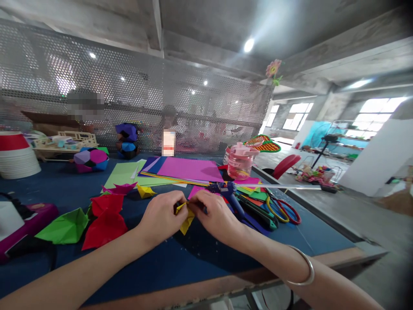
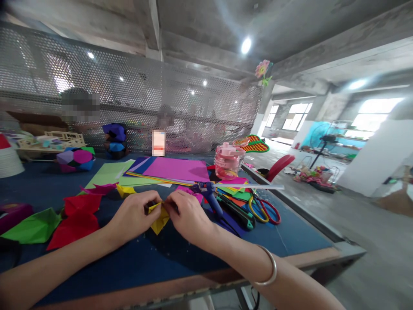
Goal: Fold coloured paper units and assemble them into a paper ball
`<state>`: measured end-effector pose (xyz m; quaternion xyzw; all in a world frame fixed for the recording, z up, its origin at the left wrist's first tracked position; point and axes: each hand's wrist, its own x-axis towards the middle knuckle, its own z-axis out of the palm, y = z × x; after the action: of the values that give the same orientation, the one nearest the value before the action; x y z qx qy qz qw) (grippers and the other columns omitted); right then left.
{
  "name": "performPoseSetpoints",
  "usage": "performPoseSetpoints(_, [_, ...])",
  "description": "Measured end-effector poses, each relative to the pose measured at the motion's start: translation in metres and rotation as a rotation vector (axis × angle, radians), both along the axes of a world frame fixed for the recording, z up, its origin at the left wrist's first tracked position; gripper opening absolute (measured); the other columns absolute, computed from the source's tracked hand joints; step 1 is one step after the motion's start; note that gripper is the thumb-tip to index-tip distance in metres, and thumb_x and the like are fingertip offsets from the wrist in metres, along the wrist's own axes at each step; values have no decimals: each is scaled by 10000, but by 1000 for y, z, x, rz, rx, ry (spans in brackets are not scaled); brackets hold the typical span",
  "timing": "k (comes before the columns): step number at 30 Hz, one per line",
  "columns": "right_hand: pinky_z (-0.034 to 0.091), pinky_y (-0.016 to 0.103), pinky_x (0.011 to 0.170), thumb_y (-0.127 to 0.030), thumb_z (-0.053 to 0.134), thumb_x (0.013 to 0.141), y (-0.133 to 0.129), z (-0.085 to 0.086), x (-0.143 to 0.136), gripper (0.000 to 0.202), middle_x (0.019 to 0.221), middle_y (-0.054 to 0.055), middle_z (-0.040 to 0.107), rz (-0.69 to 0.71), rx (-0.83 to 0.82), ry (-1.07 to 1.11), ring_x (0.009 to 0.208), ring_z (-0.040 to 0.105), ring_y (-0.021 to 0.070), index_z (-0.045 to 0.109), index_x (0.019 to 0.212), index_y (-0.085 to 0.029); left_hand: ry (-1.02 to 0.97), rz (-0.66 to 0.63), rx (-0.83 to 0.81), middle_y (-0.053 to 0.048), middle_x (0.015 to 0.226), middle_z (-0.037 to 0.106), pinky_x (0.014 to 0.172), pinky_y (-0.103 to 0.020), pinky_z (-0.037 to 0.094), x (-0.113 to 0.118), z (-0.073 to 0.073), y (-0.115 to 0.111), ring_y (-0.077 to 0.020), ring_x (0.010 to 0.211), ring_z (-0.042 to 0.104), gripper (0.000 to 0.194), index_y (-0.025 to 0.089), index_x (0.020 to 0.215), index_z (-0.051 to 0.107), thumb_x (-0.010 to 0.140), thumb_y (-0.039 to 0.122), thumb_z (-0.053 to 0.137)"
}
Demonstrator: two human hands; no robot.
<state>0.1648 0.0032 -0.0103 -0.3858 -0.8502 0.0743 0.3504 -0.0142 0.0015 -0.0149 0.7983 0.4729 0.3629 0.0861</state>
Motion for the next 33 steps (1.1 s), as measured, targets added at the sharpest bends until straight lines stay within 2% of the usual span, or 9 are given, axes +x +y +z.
performPoseSetpoints(5, [344, 244, 631, -287, 393, 1027, 1, 9, 5, 276, 780, 1, 608, -7, -122, 80, 687, 508, 127, 588, 859, -187, -179, 39, -93, 12, 670, 612, 608, -270, 363, -8, 5, 13, -153, 616, 529, 142, 193, 734, 612, 776, 271, 502])
performPoseSetpoints(8, [340, 243, 633, -336, 378, 1033, 1, 10, 5, 298, 784, -7, 595, -29, -183, 89, 694, 503, 123, 571, 860, -190, -283, 62, -159, -16, 738, 656, 662, -285, 417, -13, 6, 20, -188, 711, 589, 173, 181, 755, 628, 762, 302, 504])
performPoseSetpoints(12, [262, 248, 533, -434, 417, 1005, 1, 8, 2, 393, 642, -35, 505, -23, -302, -27, 576, 429, 101, 525, 723, -182, -364, 52, -189, -39, 797, 674, 732, -314, 466, -13, 3, 24, -219, 793, 627, 189, 176, 775, 630, 744, 310, 501])
performPoseSetpoints(15, [233, 246, 507, -393, 474, 973, 1, 6, 1, 352, 612, -41, 497, 2, -320, -69, 548, 408, 90, 555, 712, -172, -396, 25, -205, -40, 813, 677, 740, -318, 485, -12, 2, 22, -220, 795, 648, 189, 179, 796, 625, 741, 310, 501])
performPoseSetpoints(18, [235, 237, 510, -286, 501, 937, 3, 5, 2, 286, 594, -44, 497, -26, -273, -51, 551, 413, 83, 555, 684, -165, -421, 0, -254, -26, 795, 669, 675, -303, 494, -11, 1, 21, -195, 683, 653, 182, 179, 826, 609, 732, 302, 513])
performPoseSetpoints(20, [233, 235, 506, -264, 508, 921, 4, 6, 2, 291, 578, -46, 487, -54, -259, -36, 545, 410, 81, 531, 650, -163, -421, -21, -256, -25, 796, 671, 661, -294, 501, -11, 1, 20, -188, 661, 658, 171, 177, 837, 602, 726, 286, 530])
performPoseSetpoints(26, [255, 234, 517, -268, 485, 934, 9, 5, 5, 288, 602, -37, 512, -48, -290, -11, 556, 429, 91, 550, 674, -161, -335, -189, -140, -50, 968, 721, 794, -285, 513, -9, 2, 11, -202, 877, 683, 249, 183, 1007, 635, 779, 232, 546])
performPoseSetpoints(29, [274, 244, 527, -380, 440, 983, 11, 3, 6, 387, 612, -26, 524, -21, -294, 18, 562, 444, 105, 552, 680, -167, -230, -167, -73, -44, 900, 724, 753, -275, 494, -10, 9, 8, -191, 833, 661, 185, 184, 927, 663, 825, 240, 520])
performPoseSetpoints(33, [384, 255, 622, -433, 391, 1016, 10, 4, 7, 428, 733, 18, 654, 41, -311, 76, 689, 591, 147, 617, 765, -170, -109, -13, -50, -33, 698, 677, 604, -260, 428, -26, 30, 13, -167, 651, 591, 211, 168, 754, 664, 826, 299, 516])
